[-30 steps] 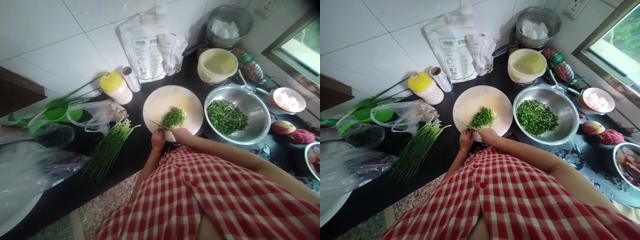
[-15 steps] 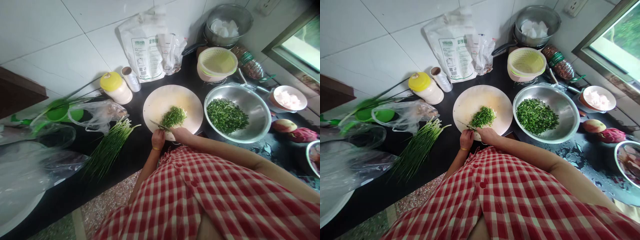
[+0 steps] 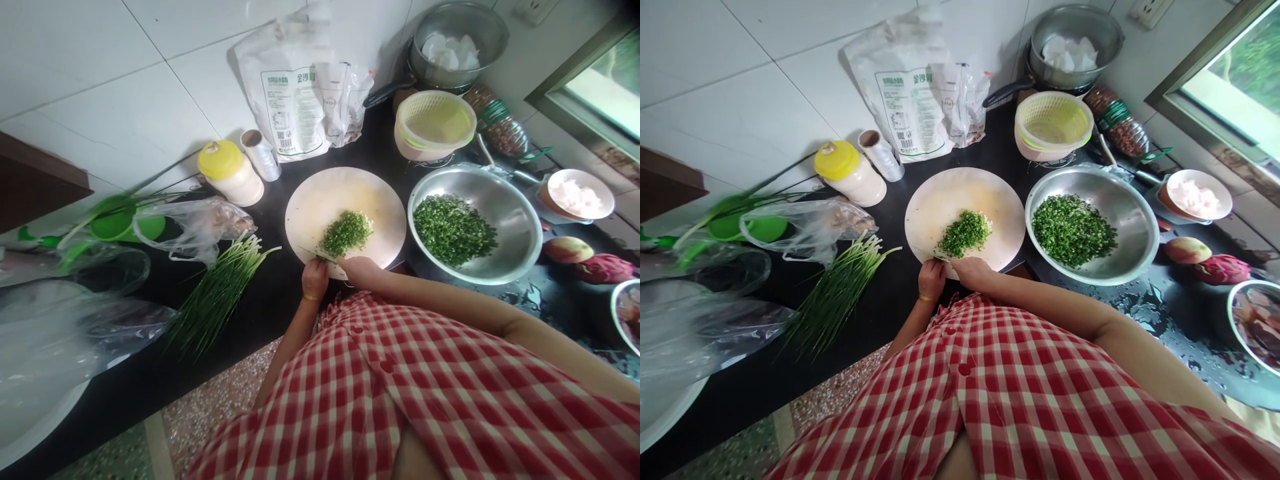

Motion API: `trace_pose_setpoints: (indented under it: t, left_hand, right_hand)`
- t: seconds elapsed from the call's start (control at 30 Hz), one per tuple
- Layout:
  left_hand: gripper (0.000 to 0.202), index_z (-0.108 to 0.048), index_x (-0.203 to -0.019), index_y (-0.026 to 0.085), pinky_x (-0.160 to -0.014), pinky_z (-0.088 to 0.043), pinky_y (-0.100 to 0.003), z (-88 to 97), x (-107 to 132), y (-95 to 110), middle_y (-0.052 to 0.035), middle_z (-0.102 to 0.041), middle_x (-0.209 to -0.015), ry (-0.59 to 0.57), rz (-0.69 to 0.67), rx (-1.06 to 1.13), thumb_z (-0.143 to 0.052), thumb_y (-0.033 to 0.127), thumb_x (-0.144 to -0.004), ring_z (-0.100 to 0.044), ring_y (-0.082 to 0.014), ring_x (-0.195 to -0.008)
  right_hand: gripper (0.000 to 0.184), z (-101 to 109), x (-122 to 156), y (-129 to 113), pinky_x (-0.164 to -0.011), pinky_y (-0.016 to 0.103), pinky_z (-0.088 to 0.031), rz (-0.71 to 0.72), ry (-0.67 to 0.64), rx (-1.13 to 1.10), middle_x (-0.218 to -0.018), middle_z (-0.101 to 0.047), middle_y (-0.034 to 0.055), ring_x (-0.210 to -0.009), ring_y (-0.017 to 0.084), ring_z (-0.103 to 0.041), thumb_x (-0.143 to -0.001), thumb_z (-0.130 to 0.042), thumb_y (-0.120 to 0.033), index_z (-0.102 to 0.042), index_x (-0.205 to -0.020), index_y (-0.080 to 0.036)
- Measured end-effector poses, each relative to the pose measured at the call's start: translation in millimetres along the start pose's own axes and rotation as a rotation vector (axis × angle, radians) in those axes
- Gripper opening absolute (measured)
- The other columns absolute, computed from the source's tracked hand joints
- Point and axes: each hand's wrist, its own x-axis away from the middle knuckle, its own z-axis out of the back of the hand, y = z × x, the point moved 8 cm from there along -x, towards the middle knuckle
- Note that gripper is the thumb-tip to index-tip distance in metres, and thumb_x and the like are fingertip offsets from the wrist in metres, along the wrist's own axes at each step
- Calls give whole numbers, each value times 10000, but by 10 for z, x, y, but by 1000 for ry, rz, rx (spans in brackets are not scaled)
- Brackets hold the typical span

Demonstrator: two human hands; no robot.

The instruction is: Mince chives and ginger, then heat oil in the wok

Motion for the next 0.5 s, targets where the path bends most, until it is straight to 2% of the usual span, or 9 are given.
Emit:
trace_pose_setpoints:
  t: [0.13,0.23,0.33,0.5]
  left_hand:
    - [234,-648,-804,146,-740,-451,-320,-25,11,0,-91,-622,-774,-17,0,-10,-434,210,-873,-552,-192,-782]
    - [223,-648,-867,155,-771,-453,-311,45,13,-3,-82,-633,-831,15,15,14,-432,208,-877,-555,-178,-812]
    - [213,-648,-871,161,-773,-453,-313,88,30,-19,-84,-634,-848,40,19,6,-441,212,-875,-555,-177,-823]
    - [234,-644,-812,155,-758,-451,-329,11,46,-27,-88,-628,-795,11,-6,-25,-427,209,-879,-553,-188,-788]
  right_hand:
    - [299,-9,-45,-25,-675,301,-455,-5,26,5,-909,-662,117,-857,240,-632,-811,-418,-103,-466,-1103,-145]
    - [316,7,-54,42,-662,290,-450,-40,24,19,-893,-664,115,-833,233,-635,-797,-429,-96,-463,-1107,-145]
    - [319,18,-16,41,-656,296,-448,-9,33,23,-866,-666,111,-818,237,-637,-796,-428,-97,-466,-1108,-152]
    - [297,-38,-20,-24,-681,298,-447,16,26,3,-907,-663,116,-853,230,-630,-815,-413,-103,-474,-1101,-156]
